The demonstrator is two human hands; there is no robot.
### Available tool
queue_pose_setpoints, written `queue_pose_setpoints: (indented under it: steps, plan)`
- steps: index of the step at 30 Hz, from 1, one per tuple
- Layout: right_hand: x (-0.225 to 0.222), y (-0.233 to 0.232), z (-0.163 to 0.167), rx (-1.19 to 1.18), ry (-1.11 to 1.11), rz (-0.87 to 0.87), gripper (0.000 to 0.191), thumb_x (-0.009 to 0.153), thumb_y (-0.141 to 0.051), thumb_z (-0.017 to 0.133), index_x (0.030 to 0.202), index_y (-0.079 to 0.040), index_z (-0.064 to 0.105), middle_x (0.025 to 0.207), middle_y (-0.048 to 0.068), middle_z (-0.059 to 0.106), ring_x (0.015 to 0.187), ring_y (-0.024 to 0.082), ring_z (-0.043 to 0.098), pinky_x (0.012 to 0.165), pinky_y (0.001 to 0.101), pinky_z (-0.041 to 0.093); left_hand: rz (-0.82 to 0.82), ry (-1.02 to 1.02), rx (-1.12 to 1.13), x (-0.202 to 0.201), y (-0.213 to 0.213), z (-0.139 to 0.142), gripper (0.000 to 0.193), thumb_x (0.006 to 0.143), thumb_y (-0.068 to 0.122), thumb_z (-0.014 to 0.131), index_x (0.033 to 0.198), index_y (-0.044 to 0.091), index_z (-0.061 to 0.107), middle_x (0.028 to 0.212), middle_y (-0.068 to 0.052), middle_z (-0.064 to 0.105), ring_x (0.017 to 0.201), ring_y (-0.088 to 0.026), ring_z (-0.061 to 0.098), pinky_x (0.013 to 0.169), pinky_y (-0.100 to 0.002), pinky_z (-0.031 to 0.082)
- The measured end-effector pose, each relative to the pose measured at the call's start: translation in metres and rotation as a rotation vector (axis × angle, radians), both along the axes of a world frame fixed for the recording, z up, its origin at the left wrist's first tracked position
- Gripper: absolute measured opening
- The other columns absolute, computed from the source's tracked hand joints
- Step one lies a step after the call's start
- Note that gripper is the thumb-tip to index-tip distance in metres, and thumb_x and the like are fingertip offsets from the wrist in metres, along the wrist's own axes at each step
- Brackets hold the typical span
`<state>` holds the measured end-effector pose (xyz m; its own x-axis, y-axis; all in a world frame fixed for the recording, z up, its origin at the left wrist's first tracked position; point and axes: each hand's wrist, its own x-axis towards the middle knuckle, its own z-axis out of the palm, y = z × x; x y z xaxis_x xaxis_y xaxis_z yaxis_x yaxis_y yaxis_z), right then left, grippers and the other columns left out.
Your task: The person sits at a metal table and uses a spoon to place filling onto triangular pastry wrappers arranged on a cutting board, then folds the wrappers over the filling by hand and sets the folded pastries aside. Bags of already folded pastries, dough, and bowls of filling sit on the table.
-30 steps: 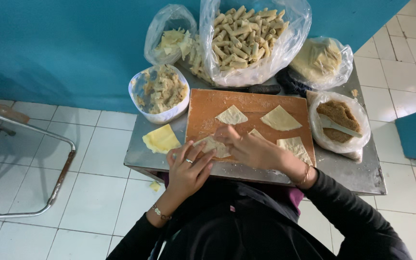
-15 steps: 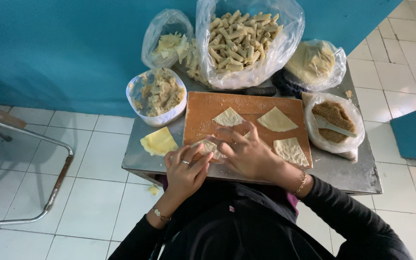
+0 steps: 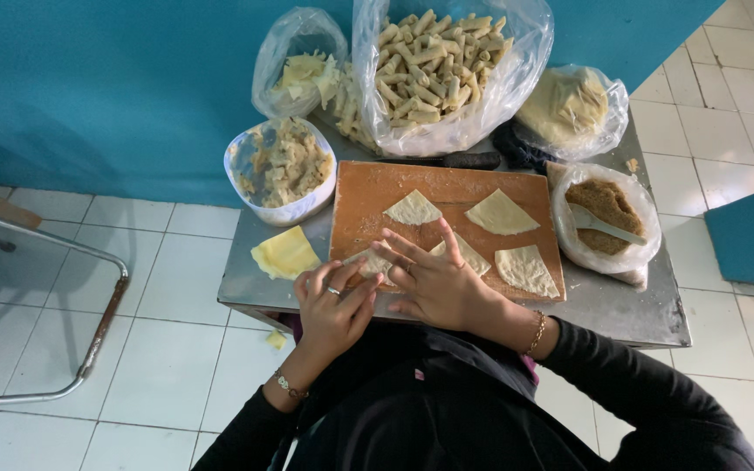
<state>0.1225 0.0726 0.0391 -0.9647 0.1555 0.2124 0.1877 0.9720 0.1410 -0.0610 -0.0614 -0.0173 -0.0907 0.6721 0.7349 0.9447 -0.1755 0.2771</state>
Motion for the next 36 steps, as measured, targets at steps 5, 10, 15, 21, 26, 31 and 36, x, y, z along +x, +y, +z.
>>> queue_pose_setpoints:
  steps: [5, 10, 15, 21, 26, 31, 36]
  plan:
    - [0.006, 0.005, 0.011, 0.129, -0.01, -0.022, 0.054, 0.106, -0.058, 0.044, 0.131, -0.012, 0.06, 0.159, 0.003, 0.043, 0.157, 0.016, 0.023, 0.114, 0.0722, -0.007, -0.013, -0.006, -0.006, 0.0, -0.001, 0.005, 0.026, 0.089, 0.025, 0.074, 0.115, 0.023, 0.077, 0.133, -0.001, 0.064, 0.125, -0.029, 0.053, 0.105, -0.049, 0.032]
    - [0.03, 0.021, 0.037, -0.084, -0.074, -0.171, 0.053, 0.098, -0.049, 0.048, 0.138, -0.014, 0.056, 0.142, 0.008, 0.052, 0.151, 0.021, 0.024, 0.109, 0.0772, -0.01, -0.003, -0.067, -0.034, 0.009, 0.002, 0.009, 0.026, 0.086, 0.023, 0.075, 0.111, 0.02, 0.075, 0.132, -0.005, 0.06, 0.127, -0.032, 0.052, 0.105, -0.052, 0.029]
    - [0.07, 0.032, 0.052, -0.485, 0.132, -0.149, 0.052, 0.103, -0.023, 0.042, 0.152, -0.007, 0.038, 0.162, 0.004, 0.043, 0.161, 0.029, 0.016, 0.119, 0.0732, -0.007, -0.088, -0.096, -0.014, 0.027, 0.011, 0.011, 0.027, 0.089, 0.022, 0.074, 0.115, 0.017, 0.072, 0.134, -0.008, 0.057, 0.129, -0.029, 0.051, 0.106, -0.051, 0.026]
    - [0.08, 0.027, 0.033, -0.343, 0.035, -0.174, 0.065, 0.097, -0.026, 0.049, 0.158, -0.013, 0.031, 0.166, 0.012, 0.026, 0.154, 0.031, 0.019, 0.111, 0.0765, -0.011, -0.214, 0.008, -0.099, 0.062, 0.028, 0.012, 0.035, 0.091, 0.027, 0.073, 0.125, 0.016, 0.073, 0.142, -0.01, 0.055, 0.137, -0.029, 0.049, 0.104, -0.053, 0.025]
    - [0.088, 0.023, 0.027, -0.341, 0.012, -0.186, 0.062, 0.095, -0.026, 0.051, 0.154, -0.016, 0.035, 0.167, 0.014, 0.028, 0.153, 0.033, 0.028, 0.111, 0.0759, -0.008, -0.12, 0.101, -0.107, 0.073, 0.041, 0.01, 0.035, 0.093, 0.036, 0.066, 0.125, 0.021, 0.072, 0.147, -0.008, 0.056, 0.137, -0.027, 0.05, 0.104, -0.058, 0.025]
    - [0.098, 0.028, 0.035, -0.484, -0.036, -0.343, 0.054, 0.101, -0.024, 0.048, 0.155, -0.024, 0.046, 0.146, 0.002, 0.051, 0.147, 0.018, 0.043, 0.125, 0.0692, -0.002, -0.079, 0.102, -0.107, 0.076, 0.041, 0.009, 0.032, 0.098, 0.036, 0.064, 0.127, 0.026, 0.072, 0.14, -0.003, 0.062, 0.136, -0.023, 0.052, 0.106, -0.057, 0.026]
    - [0.09, 0.031, 0.035, -0.27, 0.076, -0.219, 0.05, 0.098, -0.028, 0.051, 0.148, -0.021, 0.047, 0.146, -0.007, 0.054, 0.154, 0.022, 0.031, 0.118, 0.0715, -0.001, -0.081, 0.096, -0.086, 0.075, 0.04, 0.007, 0.033, 0.1, 0.036, 0.064, 0.13, 0.027, 0.071, 0.141, -0.003, 0.062, 0.136, -0.023, 0.051, 0.108, -0.054, 0.025]
